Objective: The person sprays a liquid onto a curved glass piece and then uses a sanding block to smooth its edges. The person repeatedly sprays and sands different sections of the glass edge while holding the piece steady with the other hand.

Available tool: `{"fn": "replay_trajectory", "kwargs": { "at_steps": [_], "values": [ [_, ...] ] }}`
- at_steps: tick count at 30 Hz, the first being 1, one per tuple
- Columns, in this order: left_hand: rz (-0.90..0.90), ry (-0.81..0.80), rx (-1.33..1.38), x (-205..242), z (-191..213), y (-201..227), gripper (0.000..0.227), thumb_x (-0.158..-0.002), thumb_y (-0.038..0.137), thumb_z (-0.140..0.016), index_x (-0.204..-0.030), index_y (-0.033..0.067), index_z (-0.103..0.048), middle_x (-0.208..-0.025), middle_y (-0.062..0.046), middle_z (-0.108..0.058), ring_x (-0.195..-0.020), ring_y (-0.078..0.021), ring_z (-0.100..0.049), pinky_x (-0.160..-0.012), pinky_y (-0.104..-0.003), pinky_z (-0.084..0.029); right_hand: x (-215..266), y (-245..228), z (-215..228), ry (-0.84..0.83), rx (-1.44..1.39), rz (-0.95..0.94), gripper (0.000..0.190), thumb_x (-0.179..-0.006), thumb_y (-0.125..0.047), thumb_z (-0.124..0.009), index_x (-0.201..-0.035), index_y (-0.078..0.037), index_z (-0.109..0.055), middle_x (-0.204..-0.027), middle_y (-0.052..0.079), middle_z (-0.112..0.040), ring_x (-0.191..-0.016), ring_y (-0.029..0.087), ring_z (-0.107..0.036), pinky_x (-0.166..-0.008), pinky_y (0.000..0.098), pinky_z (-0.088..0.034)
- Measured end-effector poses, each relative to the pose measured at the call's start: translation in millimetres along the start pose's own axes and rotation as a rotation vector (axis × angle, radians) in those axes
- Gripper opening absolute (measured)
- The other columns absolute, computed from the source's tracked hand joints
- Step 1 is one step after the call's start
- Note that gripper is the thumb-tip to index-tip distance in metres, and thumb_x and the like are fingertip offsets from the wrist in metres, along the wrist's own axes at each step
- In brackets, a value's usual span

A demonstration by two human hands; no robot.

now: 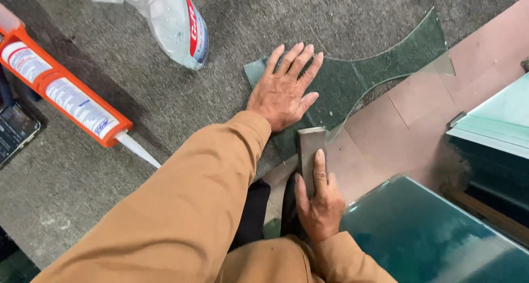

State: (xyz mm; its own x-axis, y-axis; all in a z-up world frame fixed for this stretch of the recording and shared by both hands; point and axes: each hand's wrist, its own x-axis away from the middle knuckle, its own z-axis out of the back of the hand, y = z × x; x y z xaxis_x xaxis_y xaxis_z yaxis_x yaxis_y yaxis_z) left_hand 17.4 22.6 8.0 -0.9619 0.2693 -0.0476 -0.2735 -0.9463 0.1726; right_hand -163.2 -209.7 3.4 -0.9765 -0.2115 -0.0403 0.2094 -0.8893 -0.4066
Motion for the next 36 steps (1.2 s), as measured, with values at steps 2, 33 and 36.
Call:
{"fn": "replay_trajectory", "kwargs": {
  "at_steps": [2, 33, 36],
  "values": [
    [-0.004, 0.054, 0.011, 3, -3, 0, 0.078, -0.119, 0.058, -0.048, -0.179, 0.0135, -0.026, -0.183, -0.016, -0.034, -0.17, -0.0348, -0.03, -0.141, -0.058, -0.015, 22, -12, 4, -0.051, -0.054, -0.012, 0.076, -0.106, -0.045, -0.072, -0.175, -0.027, -0.045, -0.101, 0.013, -0.064, -0.068, 0.044, -0.059, -0.055, 0.055, -0.045],
    [0.005, 0.129, 0.083, 2, -7, -2, 0.079, -0.109, 0.057, -0.054, -0.174, 0.0138, -0.041, -0.17, -0.017, -0.046, -0.164, -0.0354, -0.037, -0.14, -0.06, -0.019, -240, 175, 75, 0.119, -0.003, -0.243, 0.072, -0.112, -0.049, -0.065, -0.179, -0.045, -0.039, -0.116, 0.028, -0.08, -0.107, 0.052, -0.077, -0.091, 0.062, -0.06],
    [0.008, 0.108, 0.096, 3, -5, -1, 0.077, -0.112, 0.057, -0.049, -0.175, 0.0133, -0.04, -0.171, -0.017, -0.045, -0.165, -0.0359, -0.036, -0.139, -0.06, -0.018, -250, 161, 102, 0.078, -0.01, -0.47, 0.069, -0.112, -0.061, -0.057, -0.177, -0.053, -0.035, -0.126, 0.029, -0.079, -0.118, 0.052, -0.074, -0.106, 0.0613, -0.058]
  ]
}}
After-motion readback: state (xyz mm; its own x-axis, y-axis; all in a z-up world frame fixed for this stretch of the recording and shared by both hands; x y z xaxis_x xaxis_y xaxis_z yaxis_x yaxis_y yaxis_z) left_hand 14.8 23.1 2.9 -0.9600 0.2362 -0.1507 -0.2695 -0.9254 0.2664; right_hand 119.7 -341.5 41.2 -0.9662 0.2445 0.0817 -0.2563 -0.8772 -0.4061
